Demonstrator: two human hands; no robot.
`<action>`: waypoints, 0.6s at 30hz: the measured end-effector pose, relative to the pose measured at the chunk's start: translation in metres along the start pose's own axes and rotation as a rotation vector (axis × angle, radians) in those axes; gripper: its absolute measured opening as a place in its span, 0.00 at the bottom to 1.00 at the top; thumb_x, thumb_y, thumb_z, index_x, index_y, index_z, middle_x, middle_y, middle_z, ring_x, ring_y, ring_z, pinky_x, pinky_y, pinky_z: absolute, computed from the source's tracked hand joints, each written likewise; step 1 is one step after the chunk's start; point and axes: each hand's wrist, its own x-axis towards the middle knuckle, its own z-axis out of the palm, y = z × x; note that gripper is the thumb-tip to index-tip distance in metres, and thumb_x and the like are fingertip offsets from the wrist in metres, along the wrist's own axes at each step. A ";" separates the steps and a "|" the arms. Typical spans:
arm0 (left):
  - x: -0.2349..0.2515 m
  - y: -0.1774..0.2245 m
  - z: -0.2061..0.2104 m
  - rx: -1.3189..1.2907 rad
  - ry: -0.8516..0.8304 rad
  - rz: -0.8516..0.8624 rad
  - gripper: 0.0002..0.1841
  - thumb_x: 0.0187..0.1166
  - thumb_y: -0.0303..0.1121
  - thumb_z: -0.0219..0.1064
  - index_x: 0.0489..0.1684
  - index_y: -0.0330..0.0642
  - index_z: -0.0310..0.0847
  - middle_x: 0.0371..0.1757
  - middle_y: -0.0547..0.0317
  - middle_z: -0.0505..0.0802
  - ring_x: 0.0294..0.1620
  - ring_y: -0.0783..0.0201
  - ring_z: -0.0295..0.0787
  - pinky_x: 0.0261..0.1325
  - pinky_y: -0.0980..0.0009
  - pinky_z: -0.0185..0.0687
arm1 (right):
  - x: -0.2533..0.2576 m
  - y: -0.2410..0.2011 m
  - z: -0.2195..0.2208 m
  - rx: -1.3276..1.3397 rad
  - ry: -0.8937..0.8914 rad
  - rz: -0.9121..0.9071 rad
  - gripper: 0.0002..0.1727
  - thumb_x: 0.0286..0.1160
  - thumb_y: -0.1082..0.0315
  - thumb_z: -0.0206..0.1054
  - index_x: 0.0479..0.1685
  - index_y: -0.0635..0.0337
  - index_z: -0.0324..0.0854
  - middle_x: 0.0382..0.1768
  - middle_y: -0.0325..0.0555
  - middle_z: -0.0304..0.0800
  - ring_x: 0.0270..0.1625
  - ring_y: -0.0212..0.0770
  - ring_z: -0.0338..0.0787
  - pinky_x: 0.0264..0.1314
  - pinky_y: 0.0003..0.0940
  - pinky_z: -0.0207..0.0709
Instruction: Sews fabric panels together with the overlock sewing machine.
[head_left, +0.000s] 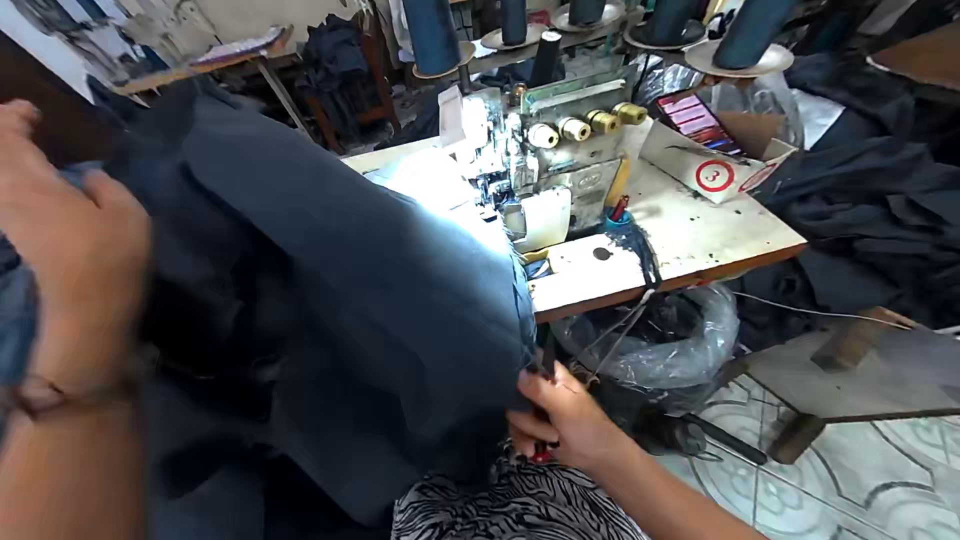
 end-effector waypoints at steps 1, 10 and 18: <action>-0.037 0.017 0.006 -0.060 0.050 0.164 0.27 0.90 0.32 0.45 0.84 0.25 0.57 0.81 0.23 0.71 0.82 0.33 0.69 0.84 0.43 0.64 | -0.003 0.018 -0.007 -0.032 0.047 0.057 0.02 0.82 0.64 0.60 0.43 0.44 0.75 0.12 0.26 0.77 0.12 0.24 0.76 0.20 0.22 0.79; -0.344 0.184 0.104 -0.775 -0.438 -0.199 0.40 0.61 0.48 0.80 0.68 0.25 0.73 0.67 0.34 0.83 0.67 0.51 0.83 0.67 0.60 0.82 | -0.029 0.118 -0.044 -0.203 0.250 0.265 0.06 0.71 0.74 0.65 0.31 0.51 0.77 0.13 0.27 0.75 0.14 0.24 0.74 0.21 0.22 0.74; -0.352 0.176 0.122 -0.787 -0.509 -0.378 0.21 0.69 0.28 0.72 0.59 0.26 0.80 0.58 0.40 0.90 0.60 0.56 0.89 0.66 0.60 0.84 | -0.048 0.114 -0.042 -0.166 0.264 0.237 0.06 0.73 0.76 0.64 0.43 0.58 0.76 0.18 0.32 0.81 0.16 0.27 0.78 0.25 0.24 0.79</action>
